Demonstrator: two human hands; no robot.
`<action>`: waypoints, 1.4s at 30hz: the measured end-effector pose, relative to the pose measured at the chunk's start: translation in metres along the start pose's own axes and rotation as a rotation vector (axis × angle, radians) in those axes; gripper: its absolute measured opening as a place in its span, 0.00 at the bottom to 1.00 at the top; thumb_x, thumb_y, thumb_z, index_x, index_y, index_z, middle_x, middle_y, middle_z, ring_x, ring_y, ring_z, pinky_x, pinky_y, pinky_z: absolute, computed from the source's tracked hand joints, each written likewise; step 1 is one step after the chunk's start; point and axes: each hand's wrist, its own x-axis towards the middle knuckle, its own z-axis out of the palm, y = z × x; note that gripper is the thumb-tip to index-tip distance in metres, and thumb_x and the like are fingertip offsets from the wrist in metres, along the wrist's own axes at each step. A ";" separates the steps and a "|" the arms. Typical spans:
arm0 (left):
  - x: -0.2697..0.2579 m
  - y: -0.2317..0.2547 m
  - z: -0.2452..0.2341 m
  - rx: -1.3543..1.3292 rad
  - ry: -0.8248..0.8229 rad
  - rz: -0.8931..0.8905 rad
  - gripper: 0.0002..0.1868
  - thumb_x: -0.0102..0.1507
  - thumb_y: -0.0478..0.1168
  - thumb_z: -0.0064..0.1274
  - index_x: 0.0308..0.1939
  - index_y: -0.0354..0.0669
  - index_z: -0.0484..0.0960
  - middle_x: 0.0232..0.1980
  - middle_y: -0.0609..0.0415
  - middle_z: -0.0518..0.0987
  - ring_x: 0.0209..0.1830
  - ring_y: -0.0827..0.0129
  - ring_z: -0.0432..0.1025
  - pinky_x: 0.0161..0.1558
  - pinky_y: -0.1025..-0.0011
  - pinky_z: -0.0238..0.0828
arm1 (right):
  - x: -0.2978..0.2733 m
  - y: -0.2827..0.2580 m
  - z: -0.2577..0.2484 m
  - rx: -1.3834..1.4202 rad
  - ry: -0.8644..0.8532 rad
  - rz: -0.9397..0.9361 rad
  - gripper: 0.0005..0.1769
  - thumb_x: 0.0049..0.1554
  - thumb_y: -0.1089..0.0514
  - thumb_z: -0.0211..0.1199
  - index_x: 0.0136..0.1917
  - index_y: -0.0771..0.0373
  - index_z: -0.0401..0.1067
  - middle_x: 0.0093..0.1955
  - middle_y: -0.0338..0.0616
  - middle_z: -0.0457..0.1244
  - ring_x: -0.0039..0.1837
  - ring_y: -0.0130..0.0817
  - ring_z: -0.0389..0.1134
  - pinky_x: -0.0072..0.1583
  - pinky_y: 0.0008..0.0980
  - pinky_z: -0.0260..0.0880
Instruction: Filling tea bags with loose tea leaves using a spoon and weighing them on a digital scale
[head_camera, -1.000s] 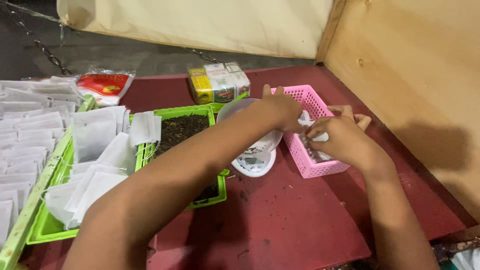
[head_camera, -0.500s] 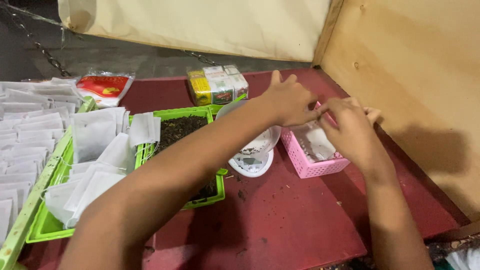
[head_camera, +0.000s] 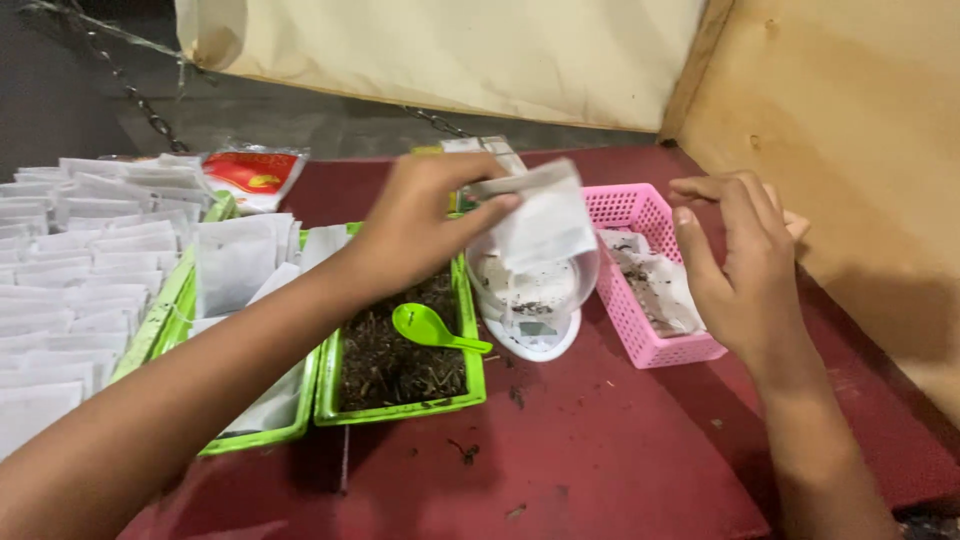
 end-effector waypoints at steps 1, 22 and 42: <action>-0.011 0.000 -0.007 0.004 0.000 -0.004 0.10 0.69 0.44 0.53 0.37 0.43 0.81 0.34 0.60 0.81 0.34 0.74 0.71 0.37 0.72 0.59 | -0.002 -0.003 0.003 0.005 -0.001 -0.001 0.09 0.69 0.66 0.53 0.60 0.71 0.71 0.59 0.54 0.65 0.62 0.49 0.64 0.66 0.44 0.57; -0.107 -0.002 -0.033 -0.435 0.250 -0.566 0.05 0.66 0.38 0.56 0.42 0.45 0.75 0.40 0.59 0.81 0.43 0.81 0.76 0.49 0.80 0.76 | 0.021 -0.106 0.091 0.497 -0.374 0.079 0.16 0.59 0.59 0.65 0.46 0.56 0.56 0.51 0.40 0.67 0.52 0.31 0.66 0.53 0.34 0.62; -0.100 0.034 -0.040 -0.201 0.052 -0.639 0.29 0.62 0.41 0.52 0.67 0.48 0.64 0.60 0.52 0.79 0.59 0.66 0.76 0.52 0.69 0.76 | 0.005 -0.086 0.087 0.707 -0.055 0.340 0.15 0.54 0.75 0.66 0.44 0.60 0.65 0.47 0.41 0.65 0.51 0.26 0.67 0.58 0.23 0.71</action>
